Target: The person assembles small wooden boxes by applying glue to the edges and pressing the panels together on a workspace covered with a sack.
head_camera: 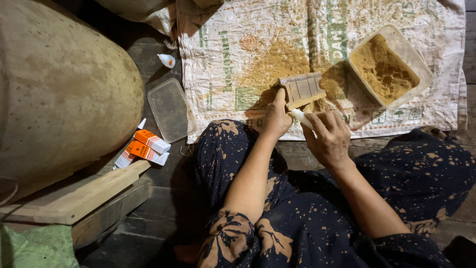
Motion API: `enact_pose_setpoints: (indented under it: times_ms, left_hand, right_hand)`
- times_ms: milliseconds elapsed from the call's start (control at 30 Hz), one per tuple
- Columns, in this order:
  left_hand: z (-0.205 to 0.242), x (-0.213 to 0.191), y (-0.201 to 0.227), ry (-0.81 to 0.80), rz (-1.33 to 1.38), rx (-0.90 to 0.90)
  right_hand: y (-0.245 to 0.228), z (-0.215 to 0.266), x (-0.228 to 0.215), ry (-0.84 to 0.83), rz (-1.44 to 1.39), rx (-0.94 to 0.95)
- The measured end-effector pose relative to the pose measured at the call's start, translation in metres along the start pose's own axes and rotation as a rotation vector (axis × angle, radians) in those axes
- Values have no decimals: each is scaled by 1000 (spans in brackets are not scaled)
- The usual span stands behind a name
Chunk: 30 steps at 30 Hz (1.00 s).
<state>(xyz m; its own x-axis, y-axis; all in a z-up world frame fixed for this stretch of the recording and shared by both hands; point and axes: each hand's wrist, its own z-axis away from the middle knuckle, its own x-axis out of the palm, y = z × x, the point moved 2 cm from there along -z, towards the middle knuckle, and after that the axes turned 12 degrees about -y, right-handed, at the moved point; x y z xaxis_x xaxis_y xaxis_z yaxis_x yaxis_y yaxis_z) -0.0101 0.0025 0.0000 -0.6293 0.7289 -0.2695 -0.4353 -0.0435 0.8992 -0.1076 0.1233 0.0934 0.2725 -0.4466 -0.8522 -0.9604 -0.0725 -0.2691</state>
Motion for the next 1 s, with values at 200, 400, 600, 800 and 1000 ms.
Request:
enact_pose_setpoints:
  times_ms: [200,400,600,800,1000]
  left_hand:
    - [6,-6,11,-12,-33,-23]
    - [3,-2,6,-15,-21,-25]
    - [2,-4,6,-11,-5,-14]
    - [8,-10,16,-8,-43,-11]
    - [9,-6,16,-9,-27,-22]
  right_hand:
    - [-1,0,1,12,49,-10]
    - [3,5,7,24,90,-31]
    - [4,6,8,28,108,-47]
    - [3,5,9,36,118,-48]
    - [3,5,9,57,117,-57]
